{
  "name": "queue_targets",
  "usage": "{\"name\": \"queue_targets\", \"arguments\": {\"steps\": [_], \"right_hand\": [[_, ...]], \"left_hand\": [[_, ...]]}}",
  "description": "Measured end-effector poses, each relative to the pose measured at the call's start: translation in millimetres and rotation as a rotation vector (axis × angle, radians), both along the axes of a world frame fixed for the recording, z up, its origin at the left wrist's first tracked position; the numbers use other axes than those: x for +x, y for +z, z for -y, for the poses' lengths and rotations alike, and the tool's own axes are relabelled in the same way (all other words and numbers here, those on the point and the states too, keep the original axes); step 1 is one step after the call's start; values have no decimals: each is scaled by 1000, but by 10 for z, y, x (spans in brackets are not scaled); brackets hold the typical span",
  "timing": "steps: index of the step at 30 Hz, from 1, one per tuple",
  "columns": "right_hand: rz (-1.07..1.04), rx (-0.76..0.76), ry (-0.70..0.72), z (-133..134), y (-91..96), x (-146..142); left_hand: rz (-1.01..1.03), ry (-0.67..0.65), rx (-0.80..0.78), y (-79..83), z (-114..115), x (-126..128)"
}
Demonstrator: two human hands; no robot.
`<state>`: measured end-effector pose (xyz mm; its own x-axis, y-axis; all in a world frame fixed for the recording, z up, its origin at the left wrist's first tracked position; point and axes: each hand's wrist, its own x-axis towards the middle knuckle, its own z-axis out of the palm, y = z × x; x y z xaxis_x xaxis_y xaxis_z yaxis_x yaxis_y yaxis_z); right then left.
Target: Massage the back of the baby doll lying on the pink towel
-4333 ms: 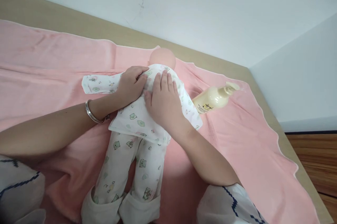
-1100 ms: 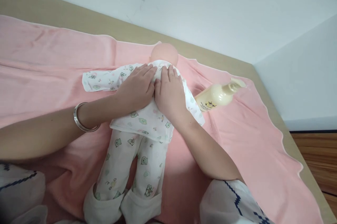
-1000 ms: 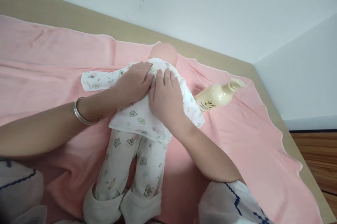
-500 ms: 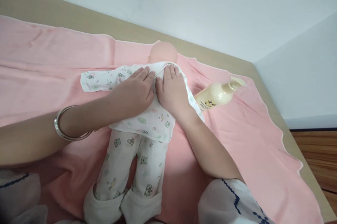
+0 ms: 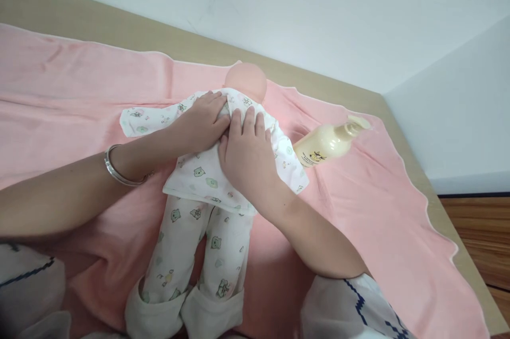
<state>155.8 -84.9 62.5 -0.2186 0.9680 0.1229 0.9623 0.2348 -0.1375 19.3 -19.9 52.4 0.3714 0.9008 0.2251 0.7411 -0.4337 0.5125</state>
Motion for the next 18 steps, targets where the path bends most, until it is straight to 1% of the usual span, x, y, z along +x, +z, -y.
{"name": "queue_targets", "arguments": {"steps": [3,5,9,12,15,18], "right_hand": [[37,9,-6,48,27,-25],[58,-12,-16,19,66,-17],[-16,-79,-21,-177,130,63],[-87,-108,-11,-346,119,155],[-90,-101,43,-447,83,254],[-50,-127,127,-468,85,330]], "left_hand": [[-44,31,-1,-41,-16,10],[-48,48,-5,-35,-2,8],[-97,62,14,42,98,28],[-202,82,-6,131,247,78],[-314,21,8,200,381,111],[-307,-15,31,220,384,77]]}}
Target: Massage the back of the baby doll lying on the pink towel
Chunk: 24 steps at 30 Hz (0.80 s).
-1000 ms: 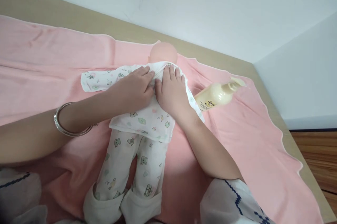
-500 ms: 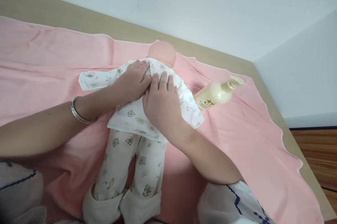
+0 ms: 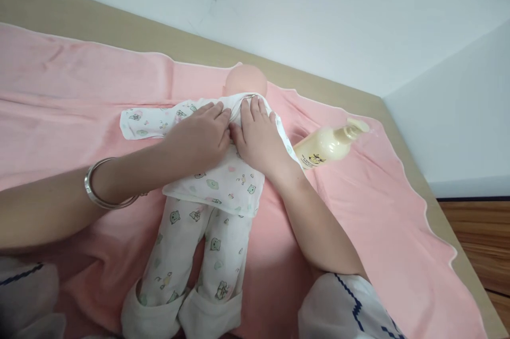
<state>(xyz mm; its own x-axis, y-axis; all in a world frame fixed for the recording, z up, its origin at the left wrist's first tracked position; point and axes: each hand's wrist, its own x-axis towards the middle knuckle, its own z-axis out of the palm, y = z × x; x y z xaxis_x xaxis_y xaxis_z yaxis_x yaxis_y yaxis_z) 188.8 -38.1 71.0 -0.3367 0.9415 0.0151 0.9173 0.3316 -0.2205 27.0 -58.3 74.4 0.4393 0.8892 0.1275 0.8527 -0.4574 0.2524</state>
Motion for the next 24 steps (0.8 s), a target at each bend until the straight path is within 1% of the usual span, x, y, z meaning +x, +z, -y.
{"name": "queue_targets", "arguments": {"steps": [2,4,7,10,12,14,18,21,24], "right_hand": [[39,-17,28,29,27,9],[92,-18,21,100,51,-32],[152,34,-6,276,45,-168],[148,126,-37,444,7,-306],[128,144,-59,479,5,-347],[87,99,-79,426,28,-336],[-24,-38,-157,174,66,-235],[-73,-45,-188,50,36,-187],[-90,-40,-201,38,-15,-186]], "left_hand": [[61,9,-4,-21,-83,-54],[126,-5,-1,-67,-204,-107],[170,-34,25,-165,-365,-140],[200,9,44,-258,-426,-121],[242,49,48,-298,-422,-102],[277,67,45,-319,-408,-88],[305,96,21,-321,-396,-71],[305,116,-2,-309,-395,-61],[302,122,-7,-303,-390,-55]]}}
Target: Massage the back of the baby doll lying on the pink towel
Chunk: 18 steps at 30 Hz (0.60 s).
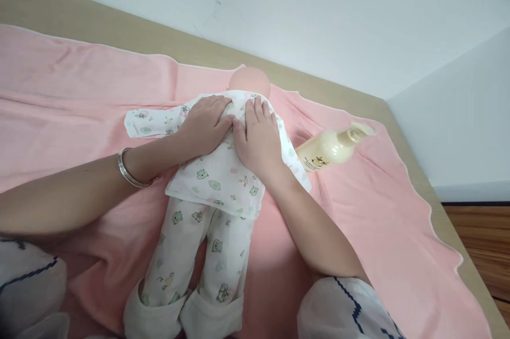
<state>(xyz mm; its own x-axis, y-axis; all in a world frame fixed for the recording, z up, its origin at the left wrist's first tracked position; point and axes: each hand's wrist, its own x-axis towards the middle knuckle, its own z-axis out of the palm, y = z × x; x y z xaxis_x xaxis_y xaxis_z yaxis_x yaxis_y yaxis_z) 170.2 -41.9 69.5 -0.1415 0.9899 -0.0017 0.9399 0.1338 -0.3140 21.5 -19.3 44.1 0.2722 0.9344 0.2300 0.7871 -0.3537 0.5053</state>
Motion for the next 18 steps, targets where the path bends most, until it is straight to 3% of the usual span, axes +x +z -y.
{"name": "queue_targets", "arguments": {"steps": [12,18], "right_hand": [[-6,127,32,16,-133,42],[22,130,79,-14,-130,92]], "left_hand": [[13,-1,27,-15,2,-15],[-155,-1,-12,155,228,53]]}}
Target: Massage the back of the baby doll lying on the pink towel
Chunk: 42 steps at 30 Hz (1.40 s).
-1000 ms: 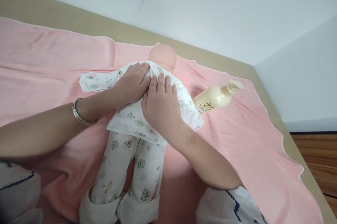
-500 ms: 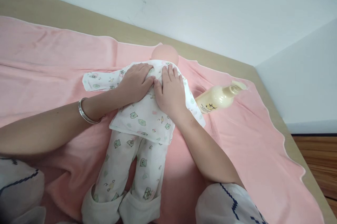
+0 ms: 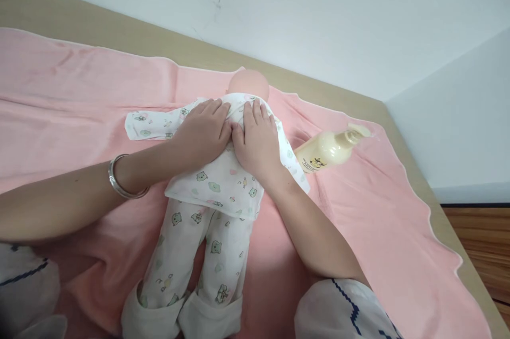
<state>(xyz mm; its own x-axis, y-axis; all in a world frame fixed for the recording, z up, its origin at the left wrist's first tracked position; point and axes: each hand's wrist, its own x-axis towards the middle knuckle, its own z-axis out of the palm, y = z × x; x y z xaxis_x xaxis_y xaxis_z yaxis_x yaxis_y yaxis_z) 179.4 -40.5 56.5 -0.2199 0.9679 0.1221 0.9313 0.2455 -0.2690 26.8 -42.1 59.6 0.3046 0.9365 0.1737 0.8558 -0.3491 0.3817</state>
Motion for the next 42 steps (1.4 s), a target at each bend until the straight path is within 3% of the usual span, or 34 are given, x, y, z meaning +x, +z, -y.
{"name": "queue_targets", "arguments": {"steps": [6,9,12,16,21,25,32,39,42], "right_hand": [[109,-67,116,-19,119,83],[197,-51,83,116,146,8],[266,72,51,327,127,-113],[312,188,17,478,139,-205],[221,36,7,270,247,-112],[121,-5,-10,63,213,-9],[140,9,9,72,132,5],[282,207,32,429,97,-140],[300,214,33,484,125,-186]], "left_hand": [[0,-130,-83,157,150,7],[61,-167,-61,121,20,-68],[122,-168,-30,31,-174,-139],[5,-199,21,-28,-276,-147],[-22,-195,32,52,-11,-58],[7,-221,-15,143,159,-37],[101,-203,-160,306,84,-96],[77,-183,-86,141,-134,-105],[56,-157,-27,46,-144,-66]]}}
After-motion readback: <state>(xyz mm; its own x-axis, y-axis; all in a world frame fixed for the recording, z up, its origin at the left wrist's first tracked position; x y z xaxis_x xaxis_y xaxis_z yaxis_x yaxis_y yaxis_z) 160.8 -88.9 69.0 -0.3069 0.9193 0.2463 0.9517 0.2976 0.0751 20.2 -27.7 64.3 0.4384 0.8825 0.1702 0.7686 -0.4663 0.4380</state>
